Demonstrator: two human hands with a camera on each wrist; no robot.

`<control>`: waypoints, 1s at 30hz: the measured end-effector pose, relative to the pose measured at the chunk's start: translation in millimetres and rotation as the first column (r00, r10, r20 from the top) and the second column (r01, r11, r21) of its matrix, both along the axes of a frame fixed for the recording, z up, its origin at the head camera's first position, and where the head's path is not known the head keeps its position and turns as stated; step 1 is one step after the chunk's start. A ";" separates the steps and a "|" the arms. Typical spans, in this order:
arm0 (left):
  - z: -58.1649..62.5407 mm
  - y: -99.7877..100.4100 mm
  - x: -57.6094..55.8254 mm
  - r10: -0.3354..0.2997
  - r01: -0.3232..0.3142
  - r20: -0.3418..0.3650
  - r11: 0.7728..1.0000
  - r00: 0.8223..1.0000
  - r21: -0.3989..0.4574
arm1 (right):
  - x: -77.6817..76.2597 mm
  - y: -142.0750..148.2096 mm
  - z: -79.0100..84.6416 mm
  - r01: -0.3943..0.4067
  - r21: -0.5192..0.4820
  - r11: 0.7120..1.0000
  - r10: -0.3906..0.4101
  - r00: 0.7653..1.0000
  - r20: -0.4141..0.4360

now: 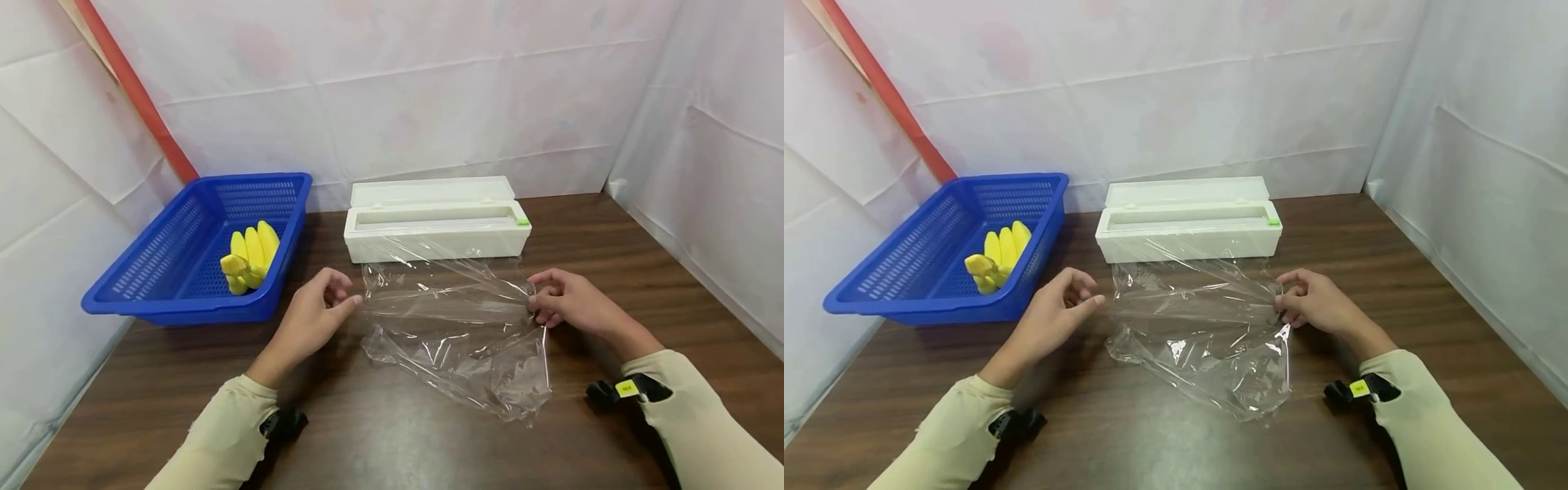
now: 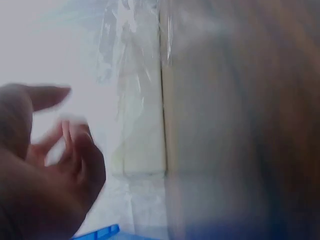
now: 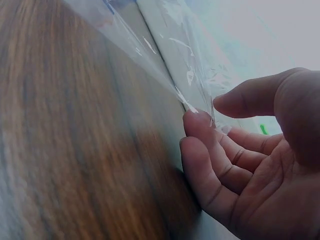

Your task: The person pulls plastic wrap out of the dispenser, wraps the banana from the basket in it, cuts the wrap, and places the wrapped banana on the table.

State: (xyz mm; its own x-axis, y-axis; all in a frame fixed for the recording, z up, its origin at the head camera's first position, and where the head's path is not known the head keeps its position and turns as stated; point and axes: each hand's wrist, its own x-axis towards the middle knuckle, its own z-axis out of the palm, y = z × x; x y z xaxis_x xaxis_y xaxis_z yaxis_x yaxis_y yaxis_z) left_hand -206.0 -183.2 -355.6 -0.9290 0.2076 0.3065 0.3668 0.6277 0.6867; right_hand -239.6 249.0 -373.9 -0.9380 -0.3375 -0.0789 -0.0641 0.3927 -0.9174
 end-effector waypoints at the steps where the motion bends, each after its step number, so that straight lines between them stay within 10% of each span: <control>1: 0.2 -0.1 0.8 -0.043 0.043 0.013 0.999 0.999 -0.003 | 0.2 0.3 -0.2 0.000 0.004 1.000 0.000 1.000 0.000; 4: -1.2 0.2 4.4 -0.241 0.247 0.113 0.968 0.964 -0.048 | 0.4 1.0 -1.1 0.002 0.013 1.000 -0.002 1.000 0.008; 9: -6.1 3.9 10.3 -0.476 0.516 0.231 0.841 0.848 -0.162 | 0.4 0.8 -2.2 0.005 0.029 1.000 -0.005 1.000 0.016; 20: 5.0 19.5 34.6 -0.535 0.667 0.445 0.711 0.718 -0.222 | 1.0 -0.5 -6.2 0.041 0.088 0.995 -0.037 0.998 -0.045; 30: 10.1 32.2 49.1 -0.542 0.699 0.535 0.702 0.648 -0.134 | -0.1 -0.1 -5.0 0.046 0.144 0.989 -0.038 0.998 -0.060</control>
State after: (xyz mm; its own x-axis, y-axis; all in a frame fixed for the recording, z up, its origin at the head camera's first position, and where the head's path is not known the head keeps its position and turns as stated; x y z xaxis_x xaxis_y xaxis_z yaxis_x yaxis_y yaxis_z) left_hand -156.8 -151.0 -345.6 -0.5496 0.7907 -0.2695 0.4682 0.5587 0.6845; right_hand -239.7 249.0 -378.9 -0.9555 -0.2866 -0.0705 -0.0950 0.5247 -0.8460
